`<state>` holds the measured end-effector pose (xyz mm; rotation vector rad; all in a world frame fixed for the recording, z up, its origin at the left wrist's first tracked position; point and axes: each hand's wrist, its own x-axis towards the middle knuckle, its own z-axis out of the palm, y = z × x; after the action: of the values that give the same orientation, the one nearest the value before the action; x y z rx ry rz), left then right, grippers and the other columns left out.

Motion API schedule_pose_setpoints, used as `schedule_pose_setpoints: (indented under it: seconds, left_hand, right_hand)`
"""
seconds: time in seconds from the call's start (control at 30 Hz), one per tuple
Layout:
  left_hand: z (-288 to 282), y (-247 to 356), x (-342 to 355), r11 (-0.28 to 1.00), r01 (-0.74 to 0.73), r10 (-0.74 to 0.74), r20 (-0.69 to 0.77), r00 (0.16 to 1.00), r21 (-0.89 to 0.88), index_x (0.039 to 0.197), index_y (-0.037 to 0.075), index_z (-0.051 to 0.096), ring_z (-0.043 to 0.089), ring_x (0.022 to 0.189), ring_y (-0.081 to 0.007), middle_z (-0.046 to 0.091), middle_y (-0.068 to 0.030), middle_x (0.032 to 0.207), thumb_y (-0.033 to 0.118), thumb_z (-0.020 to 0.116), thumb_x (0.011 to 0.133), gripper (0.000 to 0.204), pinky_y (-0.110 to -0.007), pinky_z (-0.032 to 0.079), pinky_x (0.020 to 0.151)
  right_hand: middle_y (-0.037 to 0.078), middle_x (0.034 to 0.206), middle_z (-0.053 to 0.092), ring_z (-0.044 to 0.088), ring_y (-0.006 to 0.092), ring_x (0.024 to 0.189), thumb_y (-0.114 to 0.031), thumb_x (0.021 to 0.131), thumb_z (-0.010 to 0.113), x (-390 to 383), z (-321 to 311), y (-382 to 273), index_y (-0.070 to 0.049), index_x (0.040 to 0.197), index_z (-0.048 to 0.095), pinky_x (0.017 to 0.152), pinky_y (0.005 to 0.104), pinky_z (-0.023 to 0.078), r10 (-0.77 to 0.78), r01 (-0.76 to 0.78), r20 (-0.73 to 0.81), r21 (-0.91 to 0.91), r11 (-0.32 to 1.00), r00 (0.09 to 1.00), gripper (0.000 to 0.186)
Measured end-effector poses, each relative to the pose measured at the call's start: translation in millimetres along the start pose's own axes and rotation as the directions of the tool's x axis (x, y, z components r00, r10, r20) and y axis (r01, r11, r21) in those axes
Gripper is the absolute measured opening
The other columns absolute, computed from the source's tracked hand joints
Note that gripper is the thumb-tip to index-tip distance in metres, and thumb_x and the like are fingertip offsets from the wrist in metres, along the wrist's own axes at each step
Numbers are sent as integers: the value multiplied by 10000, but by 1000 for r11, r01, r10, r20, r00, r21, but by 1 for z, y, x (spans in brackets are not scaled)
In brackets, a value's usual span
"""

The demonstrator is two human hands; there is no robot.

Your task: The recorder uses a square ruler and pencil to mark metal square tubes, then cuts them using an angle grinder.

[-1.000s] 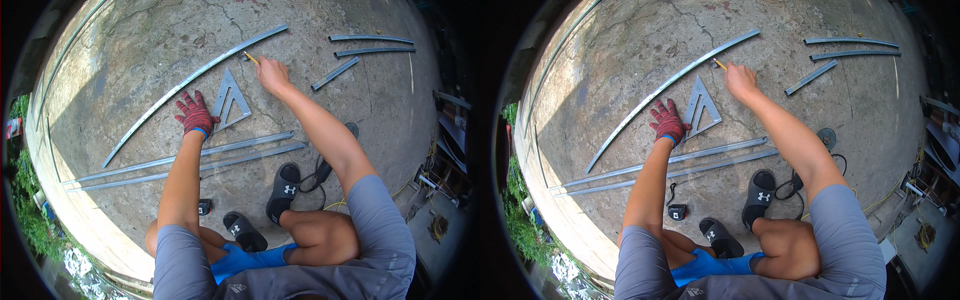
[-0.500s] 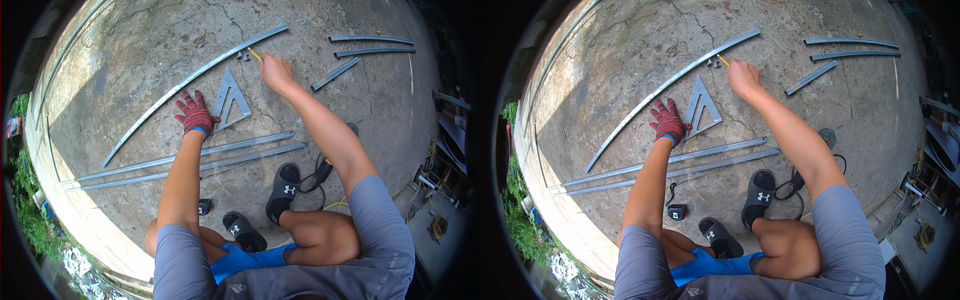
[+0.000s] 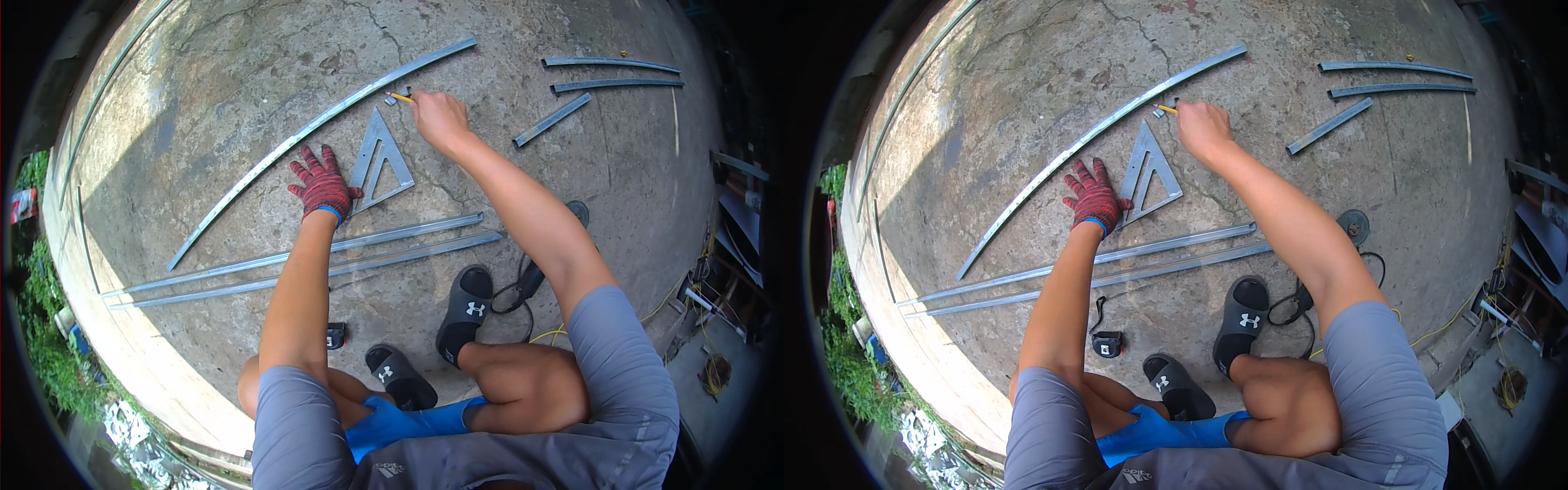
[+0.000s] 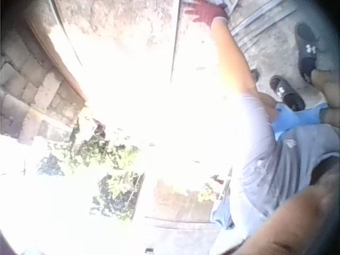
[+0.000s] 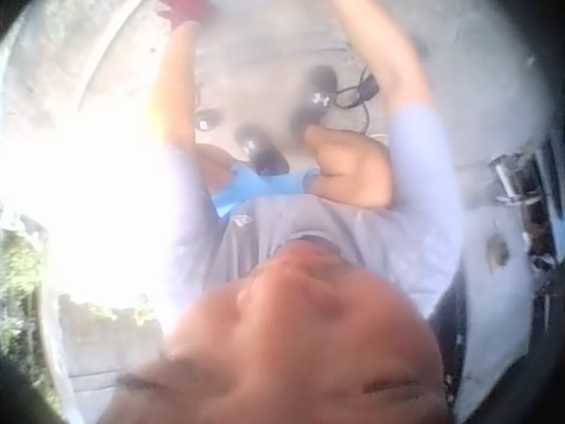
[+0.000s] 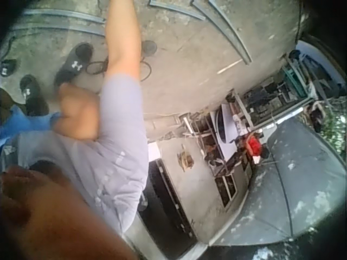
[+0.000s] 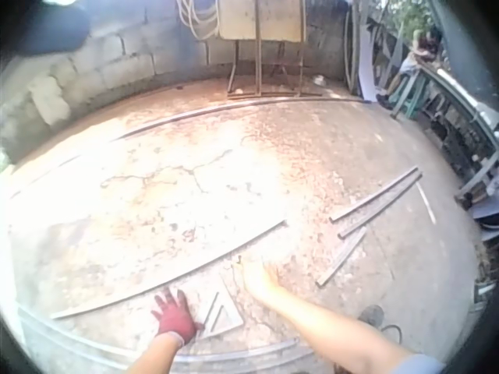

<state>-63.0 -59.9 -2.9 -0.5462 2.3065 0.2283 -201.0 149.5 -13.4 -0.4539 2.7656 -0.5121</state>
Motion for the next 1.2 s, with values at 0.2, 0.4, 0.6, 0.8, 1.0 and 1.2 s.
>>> schedule_pose_setpoints:
  seconds: [0.2, 0.4, 0.6, 0.8, 1.0, 1.2]
  left_hand:
    - [-3, 2, -2, 1000, -6, 5, 21, 1000, 21, 1708, 145, 62, -21, 1586, -569, -83, -266, 1752, 465, 855, 839, 1219, -768, 182, 1205]
    - [-3, 2, -1, 1000, 4, -5, 25, 1000, 31, 1709, 146, 60, -20, 1587, -568, -84, -260, 1754, 461, 854, 841, 1218, -767, 184, 1204]
    - [-2, 2, 0, 1000, 8, -8, 12, 1000, 15, 1709, 156, 75, -19, 1589, -565, -78, -256, 1756, 470, 867, 821, 1230, -771, 170, 1205]
    - [1, 1, 1, 1000, 8, -8, 4, 1000, 7, 1709, 167, 98, -21, 1591, -561, -79, -253, 1757, 482, 877, 804, 1235, -769, 153, 1209]
    - [-3, 1, -1, 1000, 7, -7, 25, 1000, 14, 1709, 150, 69, -26, 1588, -566, -86, -259, 1754, 455, 864, 829, 1224, -766, 160, 1211]
    - [1, 2, 1, 1000, 3, -3, 1, 1000, -5, 1710, 173, 116, -25, 1588, -568, -80, -255, 1756, 498, 878, 794, 1234, -773, 145, 1209]
  right_hand:
    - [280, 944, 741, 720, 480, 956, -189, 1028, 527, -5, -11, -4, -26, 1076, 674, 890, 594, 532, 40, -39, -12, 90, 995, 999, 225]
    - [325, 986, 708, 689, 502, 1007, -145, 1029, 505, -17, -14, -13, 28, 1079, 591, 921, 607, 512, 7, -11, 27, 135, 991, 1000, 200]
    - [325, 1130, 676, 651, 472, 1110, -140, 1005, 571, 5, 4, -16, 54, 1096, 595, 968, 562, 518, -48, 49, -8, 173, 984, 999, 215]
    - [252, 1083, 715, 686, 436, 1076, -255, 899, 804, 13, 17, -20, 25, 1113, 619, 929, 532, 540, 12, -8, -52, 84, 996, 999, 397]
    - [214, 1111, 724, 690, 409, 1090, -276, 876, 832, 17, 31, -19, -7, 1110, 645, 928, 528, 543, 64, -58, -63, 94, 994, 996, 403]
    - [202, 1098, 726, 693, 410, 1075, -257, 880, 818, 17, 35, -27, -24, 1096, 657, 909, 526, 541, 127, -115, -78, 148, 982, 989, 356]
